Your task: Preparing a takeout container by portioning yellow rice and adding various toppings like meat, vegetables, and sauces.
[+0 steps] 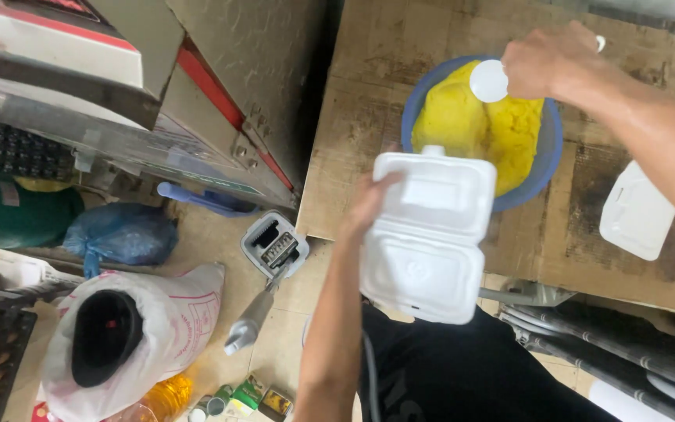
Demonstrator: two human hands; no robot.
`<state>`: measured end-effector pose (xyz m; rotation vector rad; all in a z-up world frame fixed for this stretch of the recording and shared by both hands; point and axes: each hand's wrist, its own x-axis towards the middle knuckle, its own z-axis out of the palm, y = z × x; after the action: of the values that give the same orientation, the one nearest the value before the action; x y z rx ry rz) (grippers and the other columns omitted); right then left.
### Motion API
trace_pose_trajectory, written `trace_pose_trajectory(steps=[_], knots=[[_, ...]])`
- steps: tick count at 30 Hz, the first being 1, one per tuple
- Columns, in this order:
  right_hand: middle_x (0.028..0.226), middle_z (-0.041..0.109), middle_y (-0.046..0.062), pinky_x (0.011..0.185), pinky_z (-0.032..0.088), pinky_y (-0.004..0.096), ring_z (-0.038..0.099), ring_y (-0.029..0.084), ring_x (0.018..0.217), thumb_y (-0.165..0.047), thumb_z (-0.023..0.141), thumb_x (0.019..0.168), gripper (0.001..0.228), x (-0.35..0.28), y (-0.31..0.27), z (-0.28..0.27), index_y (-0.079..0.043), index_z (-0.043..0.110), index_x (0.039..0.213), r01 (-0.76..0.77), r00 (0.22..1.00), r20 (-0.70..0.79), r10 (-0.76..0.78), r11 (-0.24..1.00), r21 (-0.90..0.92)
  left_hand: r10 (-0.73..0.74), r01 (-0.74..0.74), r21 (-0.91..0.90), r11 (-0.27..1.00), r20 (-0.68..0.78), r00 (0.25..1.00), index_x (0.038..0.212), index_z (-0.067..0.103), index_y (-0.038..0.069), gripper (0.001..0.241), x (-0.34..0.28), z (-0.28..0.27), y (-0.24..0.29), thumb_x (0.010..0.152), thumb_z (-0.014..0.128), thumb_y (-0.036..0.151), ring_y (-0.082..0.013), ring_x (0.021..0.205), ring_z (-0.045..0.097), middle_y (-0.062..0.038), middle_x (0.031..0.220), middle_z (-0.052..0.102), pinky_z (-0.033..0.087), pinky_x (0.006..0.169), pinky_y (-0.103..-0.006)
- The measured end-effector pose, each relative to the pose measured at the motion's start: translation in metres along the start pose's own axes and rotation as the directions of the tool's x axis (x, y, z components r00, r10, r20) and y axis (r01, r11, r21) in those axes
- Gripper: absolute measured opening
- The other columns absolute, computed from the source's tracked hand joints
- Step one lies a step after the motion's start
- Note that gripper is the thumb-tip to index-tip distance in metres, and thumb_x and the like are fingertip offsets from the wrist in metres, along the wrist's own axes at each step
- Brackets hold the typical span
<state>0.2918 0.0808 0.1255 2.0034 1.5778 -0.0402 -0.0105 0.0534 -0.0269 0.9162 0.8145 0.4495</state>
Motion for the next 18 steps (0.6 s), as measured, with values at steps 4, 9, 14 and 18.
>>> trace_pose_trajectory(steps=[4, 9, 14, 18], knots=[[0.093, 0.078, 0.008, 0.078, 0.064, 0.052, 0.077, 0.026, 0.087, -0.02, 0.062, 0.091, 0.022, 0.065, 0.018, 0.037, -0.014, 0.082, 0.099, 0.08, 0.977, 0.204, -0.064, 0.994, -0.071, 0.117, -0.102, -0.18, 0.979, 0.076, 0.99, 0.15, 0.044, 0.016, 0.07, 0.038, 0.038, -0.017, 0.084, 0.069, 0.017, -0.0213, 0.108, 0.066, -0.011, 0.124, 0.069, 0.055, 0.096, -0.0354], [0.089, 0.076, 0.015, 0.083, 0.059, 0.045, 0.071, 0.029, 0.082, -0.021, 0.059, 0.101, 0.025, 0.098, 0.028, 0.052, -0.007, 0.08, 0.101, 0.308, 0.915, 0.208, -0.346, 0.931, 0.195, 0.07, -0.033, -0.235, 0.971, 0.149, 0.986, 0.135, 0.062, -0.007, 0.048, 0.071, 0.046, -0.045, 0.092, 0.07, 0.015, -0.0237, 0.115, 0.066, -0.015, 0.129, 0.068, 0.054, 0.097, -0.0324], [0.084, 0.077, 0.012, 0.077, 0.056, 0.045, 0.068, 0.027, 0.079, -0.024, 0.06, 0.098, 0.029, 0.108, 0.019, 0.051, -0.01, 0.079, 0.115, 0.357, 0.866, 0.213, -0.453, 0.857, 0.373, 0.125, -0.106, -0.284, 0.953, 0.051, 0.991, 0.131, 0.063, -0.007, 0.045, 0.083, 0.053, -0.042, 0.091, 0.068, 0.013, -0.0244, 0.11, 0.067, -0.017, 0.123, 0.069, 0.056, 0.094, -0.033], [0.081, 0.075, 0.014, 0.069, 0.057, 0.051, 0.066, 0.032, 0.071, -0.03, 0.053, 0.103, 0.03, 0.113, 0.003, 0.057, -0.016, 0.072, 0.123, 0.163, 0.831, 0.423, -0.361, 0.885, 0.436, 0.23, -0.234, -0.306, 0.923, -0.049, 0.972, 0.137, 0.055, -0.001, 0.05, 0.077, 0.061, -0.037, 0.09, 0.067, 0.01, -0.0219, 0.107, 0.064, -0.014, 0.121, 0.066, 0.053, 0.093, -0.0322]])
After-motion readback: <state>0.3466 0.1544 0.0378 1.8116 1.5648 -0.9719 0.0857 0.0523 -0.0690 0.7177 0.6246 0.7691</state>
